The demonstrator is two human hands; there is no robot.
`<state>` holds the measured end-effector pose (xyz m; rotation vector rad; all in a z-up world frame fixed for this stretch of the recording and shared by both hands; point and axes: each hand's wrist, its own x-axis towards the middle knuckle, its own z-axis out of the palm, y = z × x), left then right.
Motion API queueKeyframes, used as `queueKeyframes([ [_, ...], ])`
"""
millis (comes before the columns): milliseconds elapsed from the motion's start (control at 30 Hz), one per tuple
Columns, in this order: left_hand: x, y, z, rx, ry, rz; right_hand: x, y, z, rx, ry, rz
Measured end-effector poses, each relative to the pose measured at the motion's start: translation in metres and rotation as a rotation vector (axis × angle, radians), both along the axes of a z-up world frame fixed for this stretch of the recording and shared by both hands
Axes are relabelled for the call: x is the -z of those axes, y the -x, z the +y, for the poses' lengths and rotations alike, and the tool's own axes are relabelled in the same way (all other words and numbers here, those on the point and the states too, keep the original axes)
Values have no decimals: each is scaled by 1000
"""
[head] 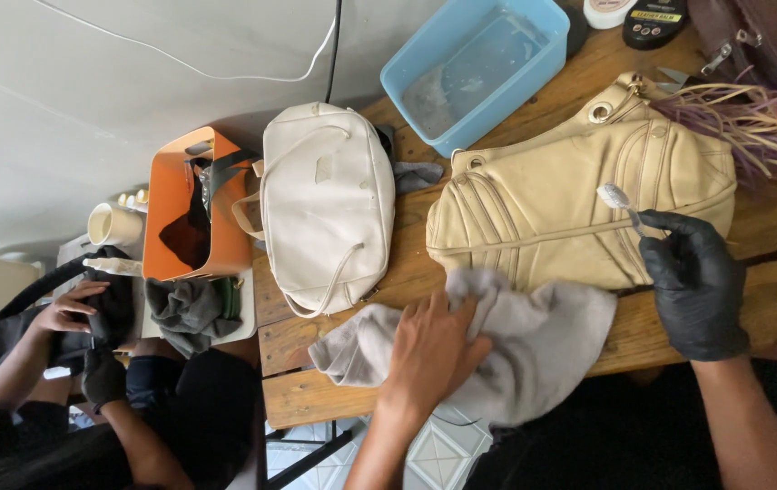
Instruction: The person scrubs a beige handbag with a brush and a cleaning solution, then wipes it with a cloth. The person repeats the scrubbing and wiping process on different sections of the handbag.
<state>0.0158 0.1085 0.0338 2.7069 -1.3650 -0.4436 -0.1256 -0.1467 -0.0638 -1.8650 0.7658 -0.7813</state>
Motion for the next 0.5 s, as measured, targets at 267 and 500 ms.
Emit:
queueKeyframes([
  [267, -7, -23, 70, -154, -388, -324, -8, 0, 2, -32, 12, 8],
  [500, -33, -64, 52, -39, -568, -769, -4, 1, -3, -122, 207, -5],
])
